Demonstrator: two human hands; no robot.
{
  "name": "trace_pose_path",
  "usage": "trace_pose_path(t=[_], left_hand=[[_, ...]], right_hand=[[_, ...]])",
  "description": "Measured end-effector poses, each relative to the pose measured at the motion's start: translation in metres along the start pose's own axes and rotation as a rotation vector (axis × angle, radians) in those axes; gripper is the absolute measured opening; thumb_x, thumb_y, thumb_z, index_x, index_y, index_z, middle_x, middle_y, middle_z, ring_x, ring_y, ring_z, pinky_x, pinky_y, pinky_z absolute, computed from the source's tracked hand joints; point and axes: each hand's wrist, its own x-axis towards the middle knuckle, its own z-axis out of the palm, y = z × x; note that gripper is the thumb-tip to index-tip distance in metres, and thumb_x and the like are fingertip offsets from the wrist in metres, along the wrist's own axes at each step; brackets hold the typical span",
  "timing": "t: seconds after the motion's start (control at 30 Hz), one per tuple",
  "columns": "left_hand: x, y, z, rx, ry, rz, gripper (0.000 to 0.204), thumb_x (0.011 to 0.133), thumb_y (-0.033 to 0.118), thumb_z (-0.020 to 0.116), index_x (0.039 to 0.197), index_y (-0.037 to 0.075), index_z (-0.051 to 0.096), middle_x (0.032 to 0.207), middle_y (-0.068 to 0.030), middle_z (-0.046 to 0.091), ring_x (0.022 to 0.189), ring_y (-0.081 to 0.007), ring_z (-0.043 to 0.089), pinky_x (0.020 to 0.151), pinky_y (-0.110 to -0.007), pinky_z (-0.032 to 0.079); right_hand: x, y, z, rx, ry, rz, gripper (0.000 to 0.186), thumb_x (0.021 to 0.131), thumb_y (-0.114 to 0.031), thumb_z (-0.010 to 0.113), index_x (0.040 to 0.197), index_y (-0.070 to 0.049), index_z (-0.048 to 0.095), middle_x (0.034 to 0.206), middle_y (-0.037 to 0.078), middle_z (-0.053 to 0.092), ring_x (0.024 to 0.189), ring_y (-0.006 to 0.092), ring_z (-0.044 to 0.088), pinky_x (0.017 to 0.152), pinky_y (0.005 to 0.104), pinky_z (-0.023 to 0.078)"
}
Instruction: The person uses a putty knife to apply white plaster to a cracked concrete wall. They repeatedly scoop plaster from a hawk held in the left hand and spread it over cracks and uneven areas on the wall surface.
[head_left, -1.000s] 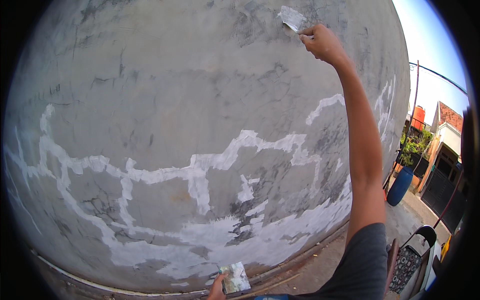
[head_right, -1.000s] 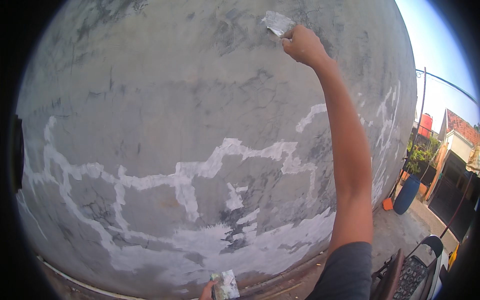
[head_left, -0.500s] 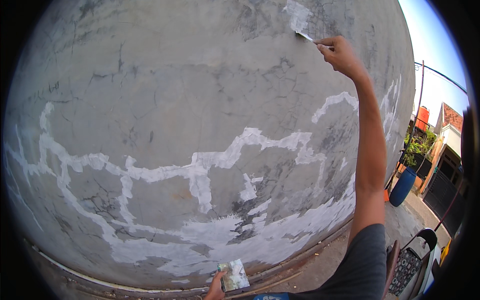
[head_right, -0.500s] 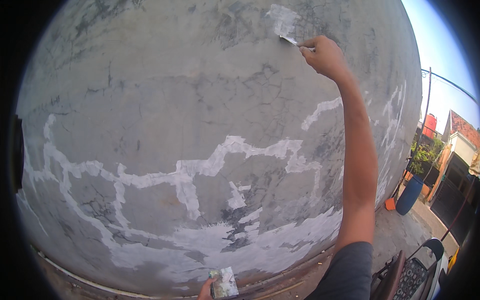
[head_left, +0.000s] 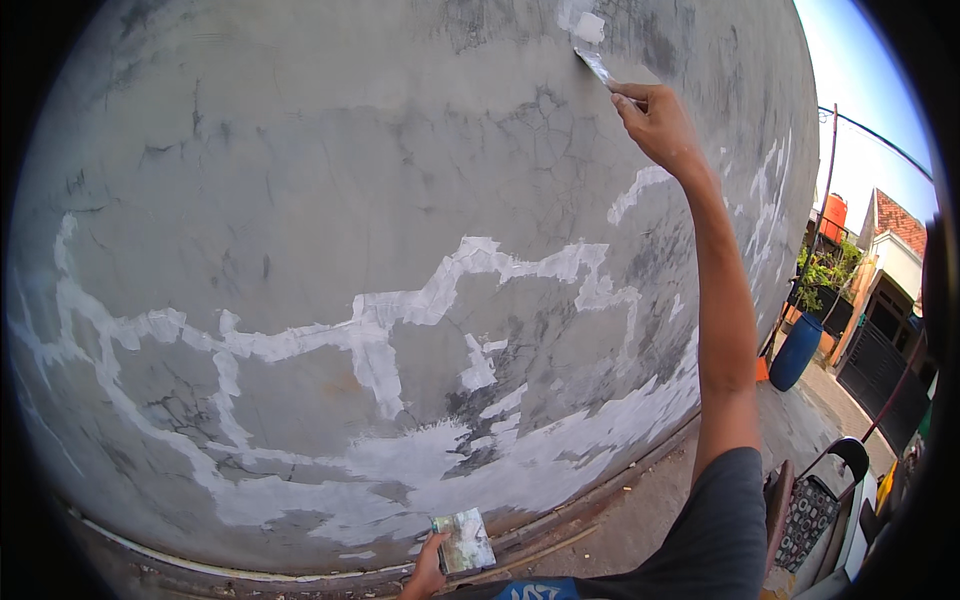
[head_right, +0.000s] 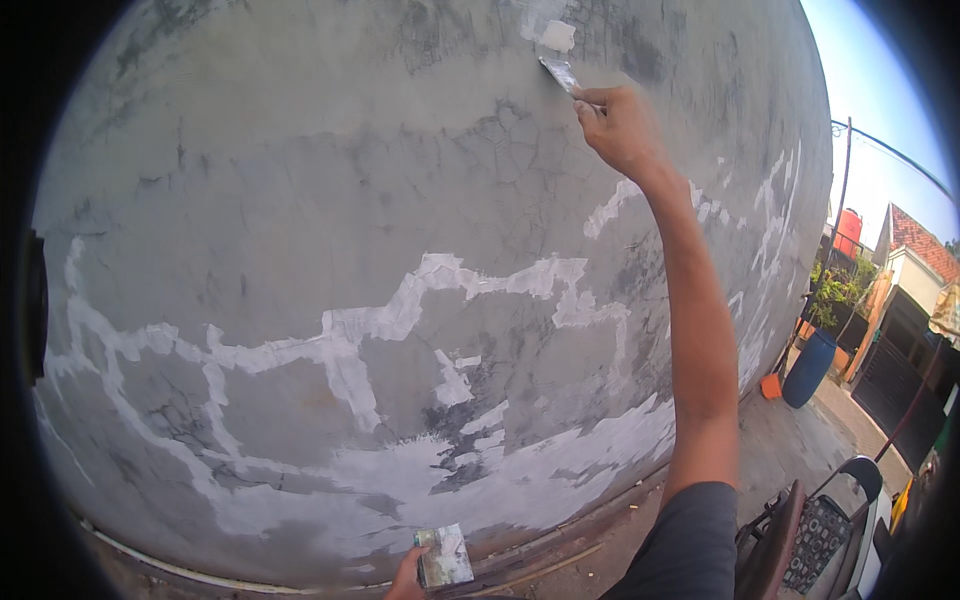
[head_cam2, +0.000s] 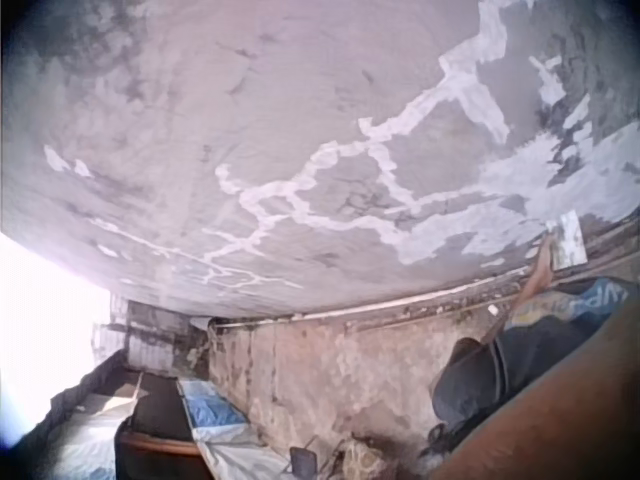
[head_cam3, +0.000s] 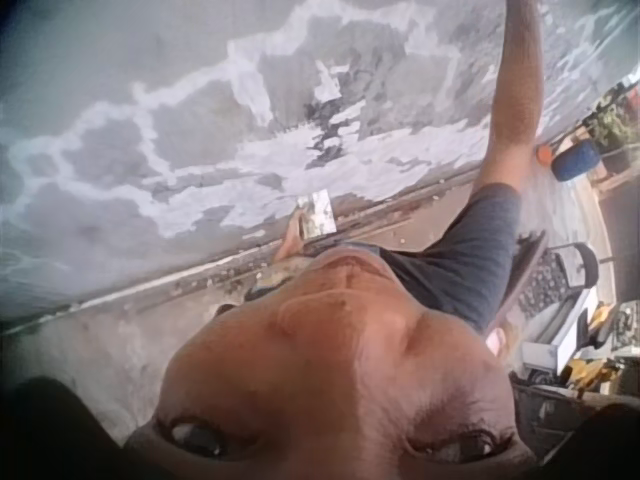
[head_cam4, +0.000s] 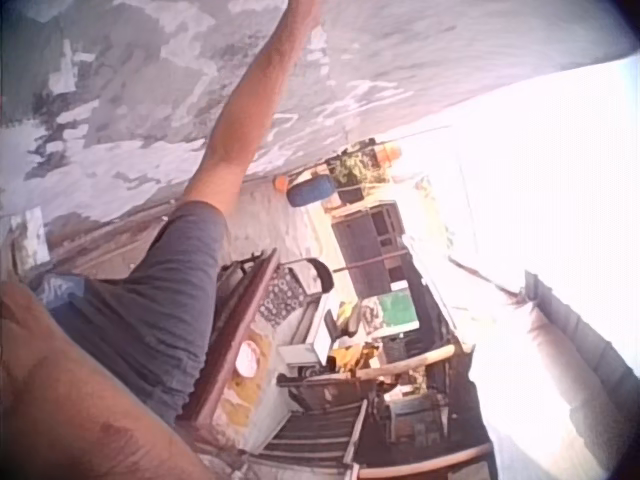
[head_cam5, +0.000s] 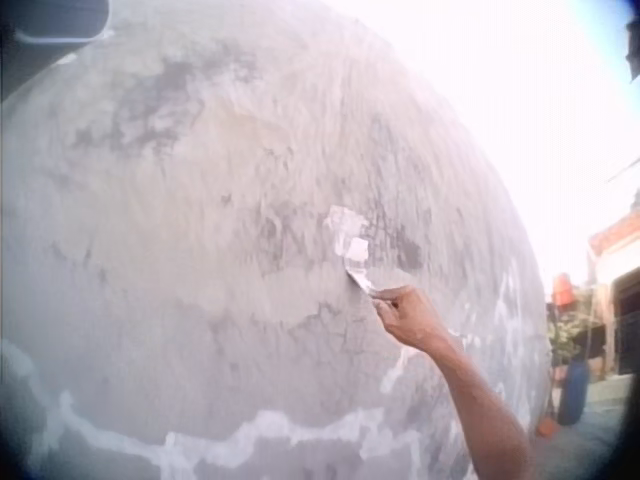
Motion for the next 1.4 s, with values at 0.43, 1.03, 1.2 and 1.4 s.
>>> trace_pose_path(t=[0.43,1.03,1.2,1.4], left_hand=[[0.019,-0.018,-0.017,-0.015,0.01,-0.022,0.034,0.089,0.016,0.054,0.122,0.009,0.048,0.109,-0.0104,0.062,0.098,-0.0282,0.064,0.083,-0.046,0.055],[0.005,-0.016,-0.004,-0.048,0.072,-0.023,0.032,0.09,0.016,0.053,0.121,0.012,0.049,0.111,-0.011,0.061,0.1,-0.0298,0.064,0.083,-0.049,0.055],[0.008,-0.016,-0.009,-0.002,0.056,-0.017,0.032,0.089,0.016,0.054,0.121,0.011,0.049,0.108,-0.0094,0.062,0.099,-0.0278,0.064,0.082,-0.046,0.055],[0.029,-0.026,-0.017,0.015,0.04,0.041,0.033,0.089,0.017,0.054,0.121,0.01,0.049,0.106,-0.0084,0.063,0.098,-0.0264,0.064,0.082,-0.044,0.055]], right_hand=[[0.036,-0.011,-0.027,-0.15,-0.014,-0.077,0.033,0.085,-0.022,0.059,0.111,-0.005,0.07,0.076,0.018,0.068,0.072,0.0265,0.066,0.073,0.0369,0.051],[0.027,0.019,-0.041,-0.05,-0.032,-0.031,0.031,0.091,-0.024,0.057,0.113,-0.007,0.069,0.068,0.009,0.058,0.058,0.0166,0.05,0.06,0.0331,0.044],[0.041,0.035,-0.018,-0.063,0.277,-0.113,0.029,0.093,-0.021,0.057,0.115,-0.007,0.068,0.064,0.007,0.056,0.056,0.0112,0.047,0.061,0.0299,0.045],[-0.002,0.031,0.039,-0.005,0.237,-0.051,0.029,0.092,-0.018,0.057,0.115,-0.004,0.067,0.065,0.012,0.057,0.06,0.015,0.05,0.063,0.0309,0.046]])
